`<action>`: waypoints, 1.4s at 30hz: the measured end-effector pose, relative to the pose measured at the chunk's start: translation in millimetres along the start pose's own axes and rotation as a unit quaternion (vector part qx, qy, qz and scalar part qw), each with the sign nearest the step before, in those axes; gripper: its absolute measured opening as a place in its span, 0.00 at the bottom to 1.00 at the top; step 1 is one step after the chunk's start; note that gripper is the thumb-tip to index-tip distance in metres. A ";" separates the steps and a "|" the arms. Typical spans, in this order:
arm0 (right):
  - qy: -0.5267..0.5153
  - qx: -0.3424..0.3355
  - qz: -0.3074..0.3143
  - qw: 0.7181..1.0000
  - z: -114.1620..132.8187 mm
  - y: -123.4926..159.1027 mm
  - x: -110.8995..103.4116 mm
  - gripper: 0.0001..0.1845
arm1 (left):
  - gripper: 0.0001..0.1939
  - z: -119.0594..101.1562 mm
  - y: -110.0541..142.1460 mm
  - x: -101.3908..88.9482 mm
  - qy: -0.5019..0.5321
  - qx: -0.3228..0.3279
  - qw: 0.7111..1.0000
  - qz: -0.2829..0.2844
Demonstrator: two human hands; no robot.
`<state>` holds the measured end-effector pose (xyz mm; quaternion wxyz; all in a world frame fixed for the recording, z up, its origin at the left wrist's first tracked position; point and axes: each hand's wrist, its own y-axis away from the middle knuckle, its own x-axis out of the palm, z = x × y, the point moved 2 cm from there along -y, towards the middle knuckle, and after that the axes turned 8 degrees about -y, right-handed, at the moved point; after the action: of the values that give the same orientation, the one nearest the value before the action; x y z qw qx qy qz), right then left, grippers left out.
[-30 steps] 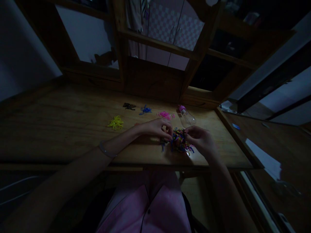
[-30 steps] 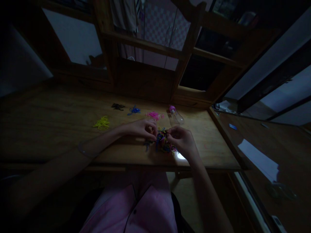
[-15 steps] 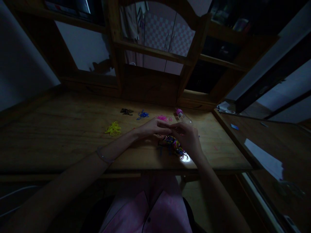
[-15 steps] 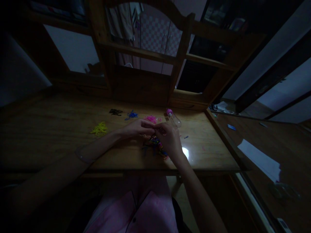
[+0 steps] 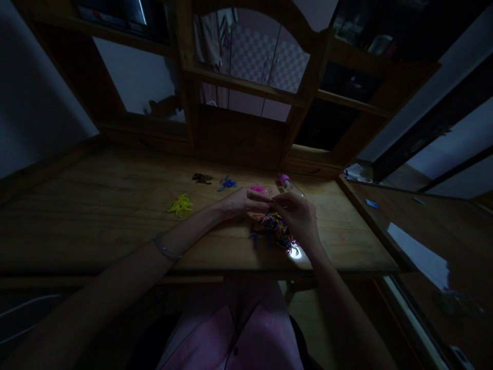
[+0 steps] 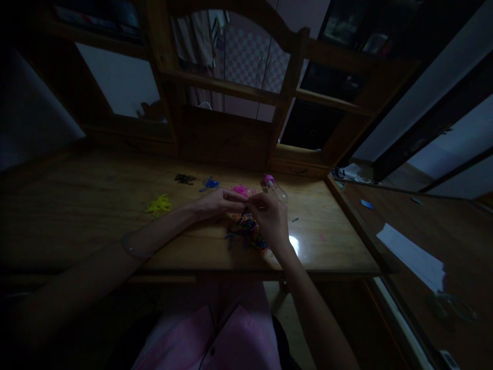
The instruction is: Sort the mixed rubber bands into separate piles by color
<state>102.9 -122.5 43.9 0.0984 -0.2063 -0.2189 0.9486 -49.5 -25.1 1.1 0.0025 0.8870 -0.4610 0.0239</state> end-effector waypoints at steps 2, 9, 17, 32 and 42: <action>-0.026 0.018 0.000 0.999 -1.6 -1.5 -0.1 0.06 | 0.15 -0.3 0.4 0.0 0.018 -0.007 1.000 -0.004; -0.085 0.054 -0.037 0.994 -11.5 -4.3 -3.6 0.08 | 0.13 7.7 -5.9 -3.9 0.118 -0.013 0.993 0.002; -0.102 0.048 -0.052 0.992 -11.7 -5.9 -6.2 0.11 | 0.12 1.7 -3.7 -6.6 0.189 -0.003 0.982 -0.012; 0.104 -0.036 -0.003 0.994 -12.7 -19.5 14.2 0.09 | 0.14 9.1 -9.6 -13.9 0.172 0.036 0.984 -0.020; 0.197 -0.079 -0.001 0.977 -7.7 -22.2 14.0 0.07 | 0.16 5.4 -7.4 -11.4 0.164 0.034 0.986 -0.018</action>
<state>95.9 -96.0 42.8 0.1235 -0.3963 -0.2700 0.8688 -49.8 -11.7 -4.7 0.0488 0.8788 -0.4372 0.1849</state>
